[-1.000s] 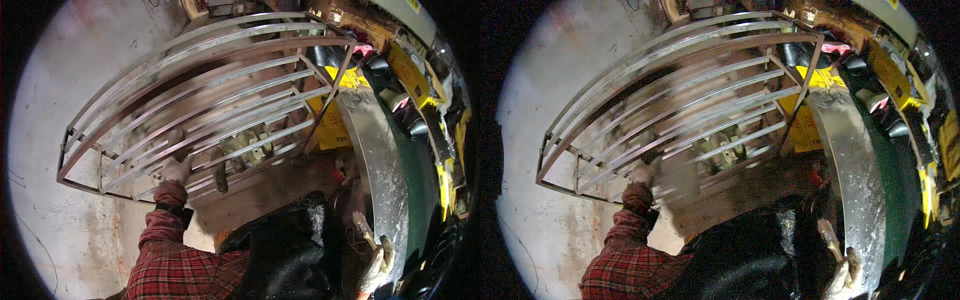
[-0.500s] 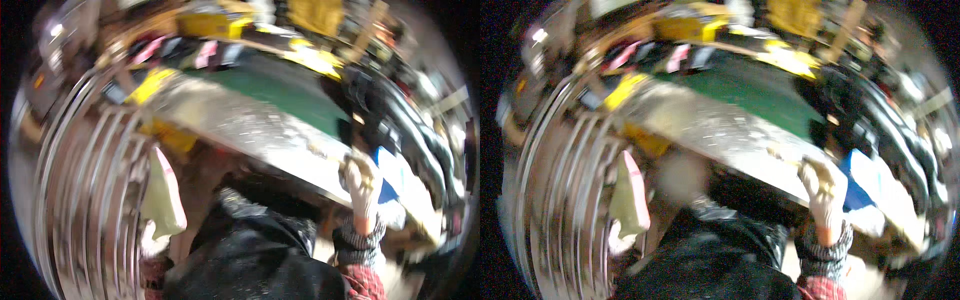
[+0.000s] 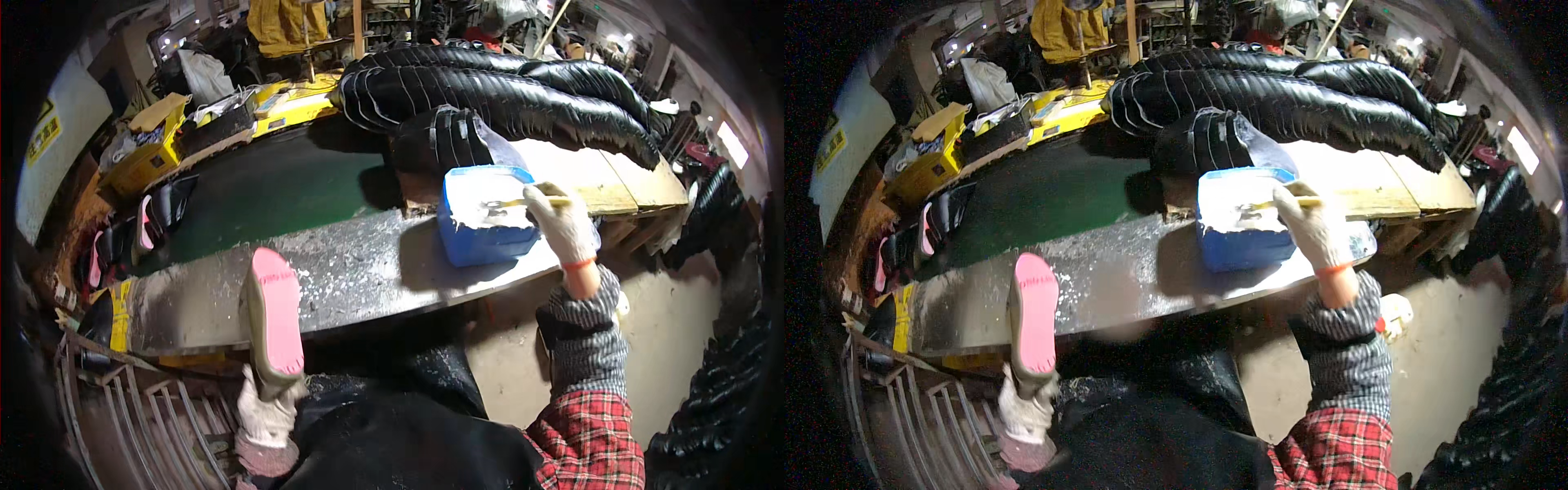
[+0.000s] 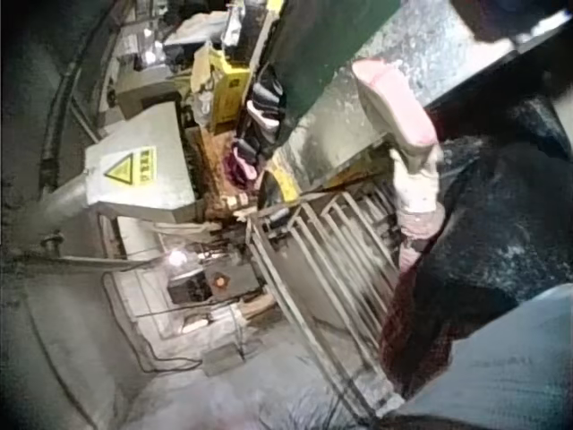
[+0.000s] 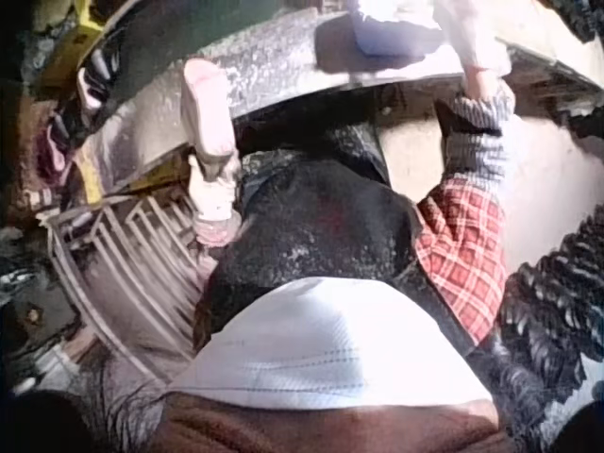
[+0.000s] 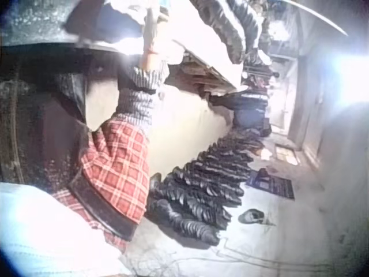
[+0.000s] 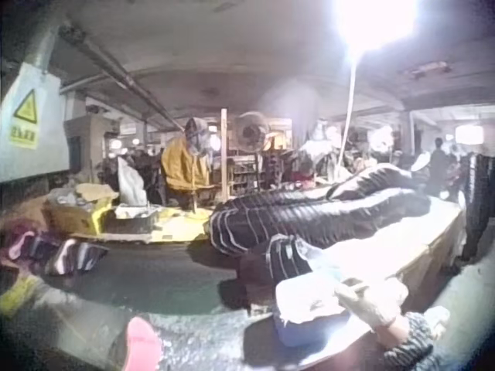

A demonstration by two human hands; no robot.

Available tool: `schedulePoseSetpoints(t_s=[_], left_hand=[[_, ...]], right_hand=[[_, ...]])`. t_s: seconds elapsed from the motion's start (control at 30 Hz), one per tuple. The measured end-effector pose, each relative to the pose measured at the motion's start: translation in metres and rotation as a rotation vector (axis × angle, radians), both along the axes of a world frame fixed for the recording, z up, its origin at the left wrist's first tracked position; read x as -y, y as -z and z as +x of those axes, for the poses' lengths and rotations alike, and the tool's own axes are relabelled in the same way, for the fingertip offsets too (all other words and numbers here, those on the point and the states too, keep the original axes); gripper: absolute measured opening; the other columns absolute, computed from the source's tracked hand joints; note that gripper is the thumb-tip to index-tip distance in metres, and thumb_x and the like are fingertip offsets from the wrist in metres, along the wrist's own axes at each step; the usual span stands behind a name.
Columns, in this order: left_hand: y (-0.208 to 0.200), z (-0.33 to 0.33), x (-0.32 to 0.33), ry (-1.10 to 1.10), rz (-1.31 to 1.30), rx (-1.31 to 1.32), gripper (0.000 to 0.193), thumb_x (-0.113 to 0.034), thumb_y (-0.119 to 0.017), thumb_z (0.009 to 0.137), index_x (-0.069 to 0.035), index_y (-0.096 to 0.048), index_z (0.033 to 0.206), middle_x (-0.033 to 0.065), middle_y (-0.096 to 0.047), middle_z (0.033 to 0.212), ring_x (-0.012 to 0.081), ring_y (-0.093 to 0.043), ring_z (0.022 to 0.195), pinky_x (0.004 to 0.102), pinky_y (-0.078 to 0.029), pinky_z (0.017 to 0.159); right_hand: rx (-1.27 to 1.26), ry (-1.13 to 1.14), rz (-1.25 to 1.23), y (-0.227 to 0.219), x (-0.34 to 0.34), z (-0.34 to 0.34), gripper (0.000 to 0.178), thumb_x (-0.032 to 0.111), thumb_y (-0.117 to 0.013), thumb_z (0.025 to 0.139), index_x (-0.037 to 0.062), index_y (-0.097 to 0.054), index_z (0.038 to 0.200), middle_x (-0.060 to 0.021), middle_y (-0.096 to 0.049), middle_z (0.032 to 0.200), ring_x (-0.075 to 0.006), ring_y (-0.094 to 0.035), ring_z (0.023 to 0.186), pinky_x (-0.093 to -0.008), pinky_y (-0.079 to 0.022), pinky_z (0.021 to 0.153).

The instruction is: The person applies adhesive to shoe soles and the interior edges of shoe uppers using a brush, then places the uppers onto a rack of shoe lasts. They also apply adhesive to a stack of leather components before repeating the process with more soles and uppers.

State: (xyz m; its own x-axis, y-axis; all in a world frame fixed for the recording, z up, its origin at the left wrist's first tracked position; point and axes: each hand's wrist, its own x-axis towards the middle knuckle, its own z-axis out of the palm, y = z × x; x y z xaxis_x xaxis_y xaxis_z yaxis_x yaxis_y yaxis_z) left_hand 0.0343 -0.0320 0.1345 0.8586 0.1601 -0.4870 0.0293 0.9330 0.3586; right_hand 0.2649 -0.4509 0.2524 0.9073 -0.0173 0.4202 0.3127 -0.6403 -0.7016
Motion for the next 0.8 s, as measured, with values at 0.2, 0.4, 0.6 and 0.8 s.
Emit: schedulePoseSetpoints(t_s=[0.2, 0.4, 0.6, 0.8], left_hand=[[0.043, -0.036, -0.013, 0.118, 0.037, -0.253, 0.058, -0.063, -0.047, 0.089, -0.01, -0.062, 0.105, 0.0123, -0.064, 0.077, 0.0273, -0.055, 0.046, 0.0347, -0.045, 0.037], [0.143, -0.022, -0.042, 0.0, -0.101, -0.089, 0.039, -0.034, -0.043, 0.101, 0.0, -0.059, 0.111, 0.0149, -0.063, 0.099, 0.0204, -0.063, 0.087, 0.0299, -0.053, 0.076], [0.111, -0.029, -0.028, 0.079, -0.478, 0.179, 0.053, -0.041, -0.038, 0.101, -0.003, -0.044, 0.138, 0.0146, -0.058, 0.128, 0.0275, -0.054, 0.121, 0.0404, -0.04, 0.107], [0.104, -0.032, -0.033, 0.039, -0.463, 0.173, 0.056, -0.044, -0.037, 0.101, -0.004, -0.043, 0.138, 0.016, -0.058, 0.128, 0.0289, -0.054, 0.121, 0.0427, -0.042, 0.105]], right_hand=[[0.018, -0.094, 0.314, -0.007, 0.004, -0.036, 0.019, 0.013, -0.06, 0.092, -0.0042, -0.066, 0.095, -0.0024, -0.063, 0.076, -0.0057, -0.054, 0.066, -0.0195, -0.042, 0.059], [0.19, -0.836, 0.026, 0.009, -0.159, -0.061, 0.015, 0.009, -0.068, 0.081, 0.0017, -0.068, 0.094, -0.0129, -0.069, 0.084, -0.0217, -0.068, 0.073, -0.0305, -0.055, 0.064], [-0.342, -0.803, 0.442, 0.08, -0.263, -0.007, 0.025, 0.019, -0.063, 0.092, -0.0009, -0.065, 0.107, -0.0071, -0.069, 0.085, -0.0087, -0.061, 0.066, -0.0225, -0.048, 0.058], [-0.439, -1.128, 0.4, 0.063, -0.218, -0.069, 0.02, 0.016, -0.064, 0.089, -0.0002, -0.068, 0.099, -0.013, -0.069, 0.086, -0.0178, -0.066, 0.072, -0.0291, -0.054, 0.068]])
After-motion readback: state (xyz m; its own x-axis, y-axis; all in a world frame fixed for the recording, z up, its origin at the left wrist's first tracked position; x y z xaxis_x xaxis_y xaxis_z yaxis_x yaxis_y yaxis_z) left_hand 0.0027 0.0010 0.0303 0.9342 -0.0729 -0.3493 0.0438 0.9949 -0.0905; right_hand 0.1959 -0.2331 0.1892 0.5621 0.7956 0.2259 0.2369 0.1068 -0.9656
